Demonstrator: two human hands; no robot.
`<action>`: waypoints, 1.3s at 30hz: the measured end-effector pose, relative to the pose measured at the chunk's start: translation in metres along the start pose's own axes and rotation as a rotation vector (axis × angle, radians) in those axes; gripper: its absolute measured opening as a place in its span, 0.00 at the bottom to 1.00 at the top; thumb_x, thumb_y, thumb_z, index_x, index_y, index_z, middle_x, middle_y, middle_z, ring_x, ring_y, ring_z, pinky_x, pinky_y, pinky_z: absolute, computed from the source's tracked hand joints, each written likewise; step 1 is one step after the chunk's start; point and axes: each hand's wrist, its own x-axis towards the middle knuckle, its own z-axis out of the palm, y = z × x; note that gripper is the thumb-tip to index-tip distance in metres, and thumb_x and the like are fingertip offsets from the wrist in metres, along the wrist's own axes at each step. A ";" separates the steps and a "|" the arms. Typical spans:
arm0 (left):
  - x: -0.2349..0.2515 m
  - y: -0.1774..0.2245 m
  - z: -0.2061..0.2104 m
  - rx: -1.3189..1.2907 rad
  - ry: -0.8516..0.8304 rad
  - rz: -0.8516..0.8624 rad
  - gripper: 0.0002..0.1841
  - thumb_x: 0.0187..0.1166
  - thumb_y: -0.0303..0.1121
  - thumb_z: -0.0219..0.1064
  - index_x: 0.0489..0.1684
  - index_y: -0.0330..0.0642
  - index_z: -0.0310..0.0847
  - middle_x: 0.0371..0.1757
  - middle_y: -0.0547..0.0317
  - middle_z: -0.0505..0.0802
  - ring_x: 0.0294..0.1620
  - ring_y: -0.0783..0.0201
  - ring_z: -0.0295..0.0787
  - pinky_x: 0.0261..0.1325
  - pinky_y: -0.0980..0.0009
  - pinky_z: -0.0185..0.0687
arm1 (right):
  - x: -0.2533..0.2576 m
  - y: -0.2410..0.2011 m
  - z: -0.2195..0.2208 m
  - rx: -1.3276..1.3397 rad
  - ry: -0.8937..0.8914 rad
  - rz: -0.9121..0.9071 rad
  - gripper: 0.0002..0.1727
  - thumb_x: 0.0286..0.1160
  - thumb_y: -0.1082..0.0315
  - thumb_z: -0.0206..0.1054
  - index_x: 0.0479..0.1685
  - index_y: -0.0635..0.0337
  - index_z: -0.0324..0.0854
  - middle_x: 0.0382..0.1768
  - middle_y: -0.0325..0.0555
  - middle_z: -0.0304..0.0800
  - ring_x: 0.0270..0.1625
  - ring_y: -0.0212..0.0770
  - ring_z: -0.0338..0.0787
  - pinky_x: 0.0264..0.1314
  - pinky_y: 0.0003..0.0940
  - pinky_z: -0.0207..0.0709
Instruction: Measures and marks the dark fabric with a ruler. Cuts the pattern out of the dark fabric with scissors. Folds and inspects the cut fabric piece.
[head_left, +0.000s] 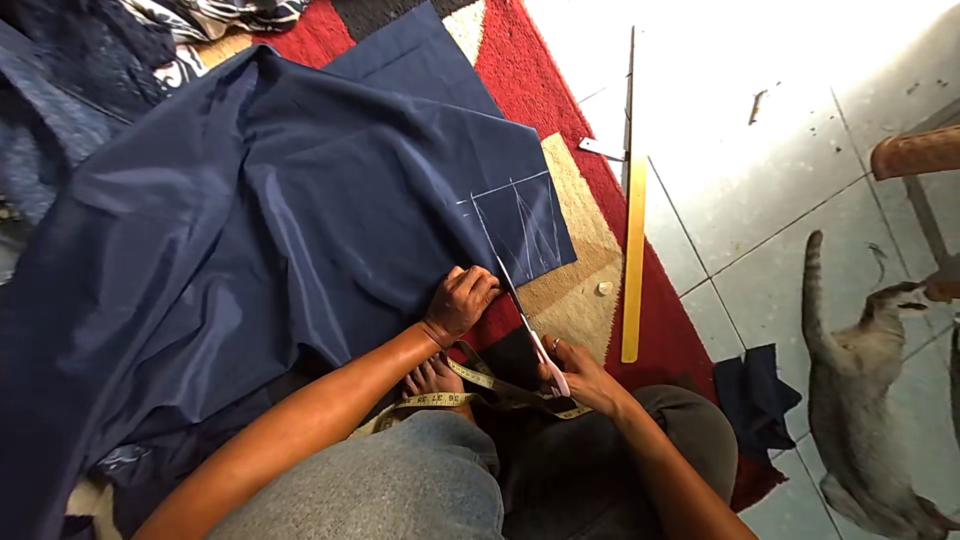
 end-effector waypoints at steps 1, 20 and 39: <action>0.000 0.000 0.000 0.000 0.003 0.001 0.12 0.84 0.36 0.64 0.39 0.37 0.90 0.43 0.49 0.94 0.44 0.55 0.91 0.49 0.63 0.81 | 0.001 -0.001 0.000 -0.012 -0.001 0.002 0.35 0.69 0.31 0.67 0.51 0.58 0.79 0.29 0.32 0.84 0.30 0.26 0.85 0.37 0.28 0.82; 0.000 -0.001 -0.001 -0.011 -0.015 0.009 0.12 0.85 0.37 0.64 0.38 0.39 0.88 0.43 0.51 0.94 0.46 0.57 0.91 0.51 0.63 0.80 | 0.003 0.000 0.000 0.044 0.021 -0.019 0.29 0.71 0.36 0.69 0.44 0.56 0.79 0.25 0.30 0.82 0.25 0.25 0.84 0.31 0.26 0.82; -0.001 -0.002 0.000 -0.008 0.007 0.006 0.12 0.84 0.37 0.65 0.39 0.38 0.89 0.43 0.50 0.94 0.45 0.56 0.91 0.51 0.64 0.81 | 0.000 0.001 0.004 0.057 0.000 -0.015 0.37 0.68 0.30 0.66 0.51 0.58 0.78 0.29 0.31 0.83 0.30 0.25 0.85 0.37 0.27 0.83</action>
